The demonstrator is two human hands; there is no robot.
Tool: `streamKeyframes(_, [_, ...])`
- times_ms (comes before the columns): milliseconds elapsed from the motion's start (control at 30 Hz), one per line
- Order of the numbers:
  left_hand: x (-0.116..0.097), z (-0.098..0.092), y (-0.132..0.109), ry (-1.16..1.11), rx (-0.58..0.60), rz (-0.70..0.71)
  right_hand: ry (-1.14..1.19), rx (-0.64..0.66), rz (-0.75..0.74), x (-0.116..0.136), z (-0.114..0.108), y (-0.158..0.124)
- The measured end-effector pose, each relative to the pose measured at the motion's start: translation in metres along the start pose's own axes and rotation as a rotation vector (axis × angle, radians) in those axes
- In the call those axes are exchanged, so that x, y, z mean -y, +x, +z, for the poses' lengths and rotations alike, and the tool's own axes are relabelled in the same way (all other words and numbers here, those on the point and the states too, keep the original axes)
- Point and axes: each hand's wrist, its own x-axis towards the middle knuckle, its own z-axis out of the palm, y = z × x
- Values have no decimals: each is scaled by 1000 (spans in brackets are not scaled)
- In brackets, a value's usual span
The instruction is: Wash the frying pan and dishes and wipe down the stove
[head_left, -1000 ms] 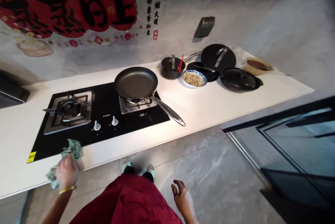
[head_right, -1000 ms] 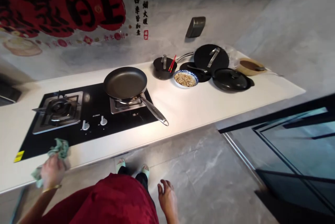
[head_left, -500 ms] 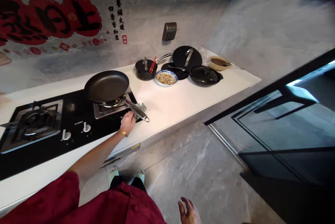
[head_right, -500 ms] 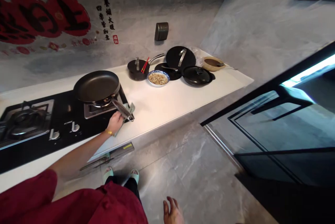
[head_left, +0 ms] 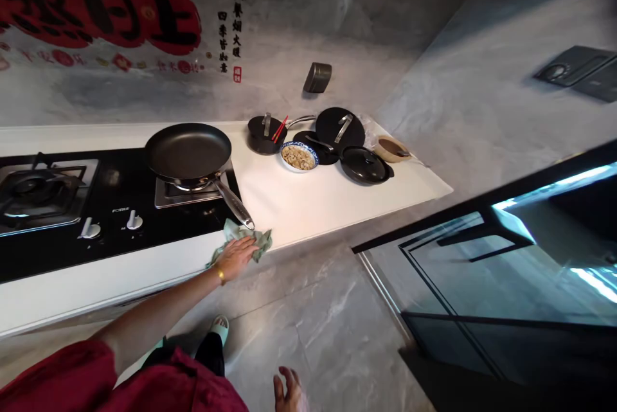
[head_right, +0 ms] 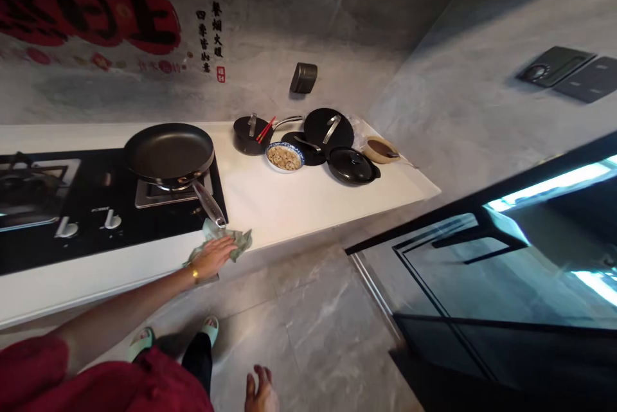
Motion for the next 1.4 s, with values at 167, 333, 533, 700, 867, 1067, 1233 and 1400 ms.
streamKeyframes(167, [46, -32, -75, 91, -66, -130, 95, 180, -375, 60, 27, 94])
streamKeyframes(333, [106, -88, -120, 152, -113, -125, 177, 273, -840, 229, 97, 141])
streamKeyframes(533, [186, -151, -245, 206, -295, -309, 111, 602, -1086, 408, 191, 78])
streamKeyframes(700, [256, -192, -357, 185, -428, -402, 74, 616, -1113, 506, 280, -12])
streamKeyframes(867, [311, -244, -443, -24, -611, -520, 68, 564, -905, 599, 342, -101])
streamKeyframes(1067, [335, -275, -565, -167, -978, -691, -29, 443, -846, 662, 398, -172])
streamKeyframes(1233, [330, -255, -683, -139, -1177, -957, -158, 383, -1035, 722, 444, -212])
streamKeyframes(1400, [344, -249, -782, -138, -1161, -1297, -148, 384, -1101, 804, 493, -211])
